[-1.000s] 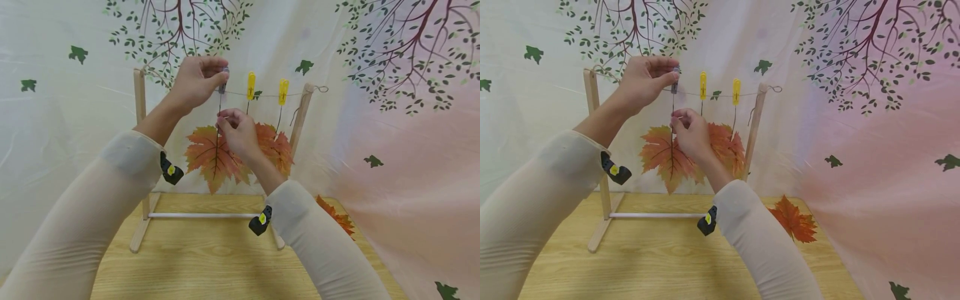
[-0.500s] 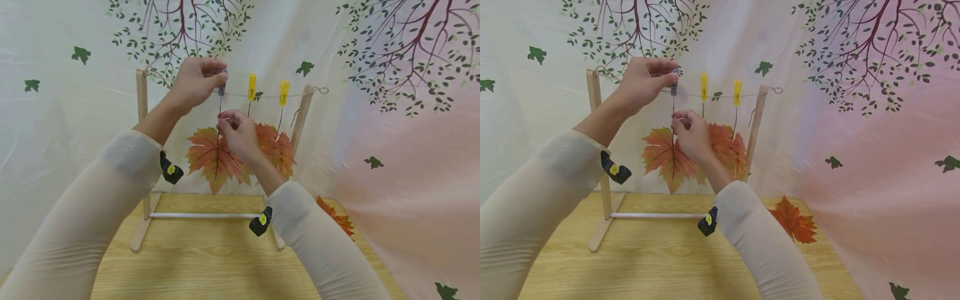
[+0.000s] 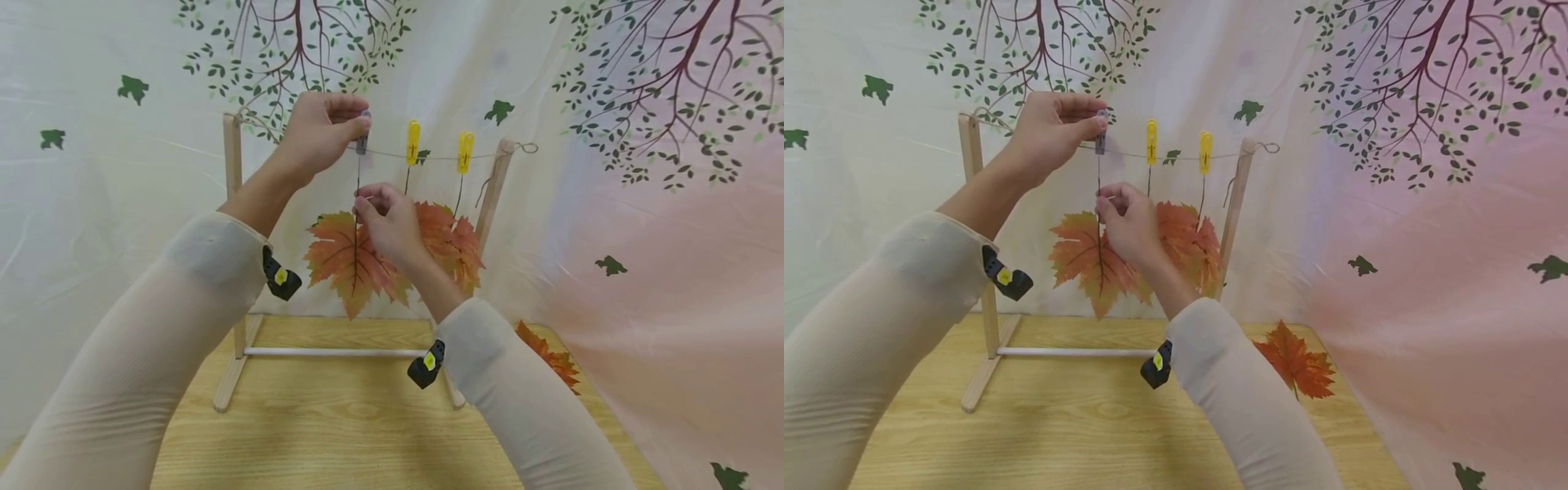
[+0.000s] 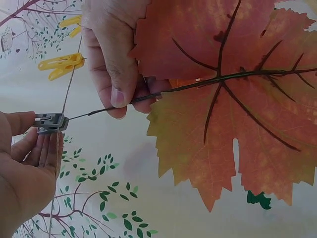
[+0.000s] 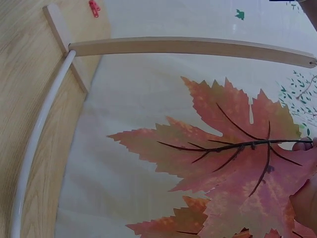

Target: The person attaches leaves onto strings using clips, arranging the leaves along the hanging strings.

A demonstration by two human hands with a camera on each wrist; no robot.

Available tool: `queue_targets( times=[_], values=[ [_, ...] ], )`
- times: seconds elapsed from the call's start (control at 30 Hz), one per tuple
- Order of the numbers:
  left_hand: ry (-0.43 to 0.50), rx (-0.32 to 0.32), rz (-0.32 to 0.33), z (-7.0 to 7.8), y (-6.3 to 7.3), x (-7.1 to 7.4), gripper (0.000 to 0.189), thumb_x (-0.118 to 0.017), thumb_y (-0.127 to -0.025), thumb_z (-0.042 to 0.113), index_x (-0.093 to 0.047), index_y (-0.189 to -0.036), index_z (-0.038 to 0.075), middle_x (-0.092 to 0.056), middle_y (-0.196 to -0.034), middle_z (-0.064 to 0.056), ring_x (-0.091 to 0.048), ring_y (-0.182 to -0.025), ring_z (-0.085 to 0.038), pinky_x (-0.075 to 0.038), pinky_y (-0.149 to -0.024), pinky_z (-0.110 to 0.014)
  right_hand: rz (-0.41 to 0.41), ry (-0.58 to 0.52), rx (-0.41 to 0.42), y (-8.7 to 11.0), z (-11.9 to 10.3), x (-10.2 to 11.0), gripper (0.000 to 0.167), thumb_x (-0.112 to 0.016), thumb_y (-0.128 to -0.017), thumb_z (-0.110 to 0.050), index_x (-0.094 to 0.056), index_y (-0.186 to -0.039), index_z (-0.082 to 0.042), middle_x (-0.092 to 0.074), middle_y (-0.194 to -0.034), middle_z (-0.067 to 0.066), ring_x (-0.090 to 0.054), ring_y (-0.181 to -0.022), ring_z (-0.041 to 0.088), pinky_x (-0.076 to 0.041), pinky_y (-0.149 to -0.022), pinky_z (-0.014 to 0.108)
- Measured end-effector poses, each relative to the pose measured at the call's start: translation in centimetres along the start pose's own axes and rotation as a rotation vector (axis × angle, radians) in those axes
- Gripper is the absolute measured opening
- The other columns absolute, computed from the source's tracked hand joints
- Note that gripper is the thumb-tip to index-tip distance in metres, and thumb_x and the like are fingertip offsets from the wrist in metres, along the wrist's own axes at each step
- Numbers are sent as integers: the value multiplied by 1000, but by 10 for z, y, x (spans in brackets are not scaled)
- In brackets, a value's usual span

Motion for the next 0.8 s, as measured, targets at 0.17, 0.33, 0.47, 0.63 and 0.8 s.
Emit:
queue_targets(
  times=[0.17, 0.33, 0.47, 0.63, 0.8],
  values=[
    [-1, -4, -12, 1, 1, 0, 34, -64, -103, 20, -66, -131, 2, -68, -126, -10, -64, -111, -17, -52, -92, -28, 1, -10, 12, -3, -1, 0, 15, -60, -104, -11, -67, -113, -1, -69, -94, 11, -65, -87, 22, -54, -74, 27],
    [-22, -1, -27, 2, 2, 0, 34, -64, -103, 19, -65, -132, 1, -68, -126, -10, -64, -111, -17, -52, -94, -28, 12, -14, 23, -4, -5, 1, 14, -61, -104, -10, -67, -112, -1, -69, -93, 12, -64, -84, 22, -53, -72, 26],
    [-45, -2, -41, 3, 2, -2, 33, -64, -103, 18, -66, -131, 2, -68, -125, -9, -65, -110, -16, -53, -94, -28, 31, -12, 38, -6, -8, 2, 14, -61, -103, -9, -67, -111, 0, -69, -92, 13, -64, -81, 21, -53, -71, 26],
    [-76, -8, -45, 4, 3, -2, 32, -64, -103, 18, -66, -131, 3, -68, -125, -9, -65, -110, -16, -53, -92, -27, 45, -9, 45, -9, -9, 6, 15, -62, -103, -9, -68, -111, 2, -70, -93, 14, -63, -84, 19, -53, -75, 25],
    [-69, -4, -65, 4, 3, 0, 34, -62, -104, 17, -64, -134, 2, -67, -129, -9, -64, -115, -16, -52, -96, -26, 46, -18, 41, -10, -11, 7, 15, -62, -102, -8, -68, -111, 3, -70, -92, 13, -64, -84, 18, -54, -76, 25]
  ],
)
Point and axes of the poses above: each hand's wrist, its own y-axis away from the middle knuckle, its own x-axis out of the back of the hand, z = x × y, the point moved 1 cm from there along -y, towards the middle knuckle
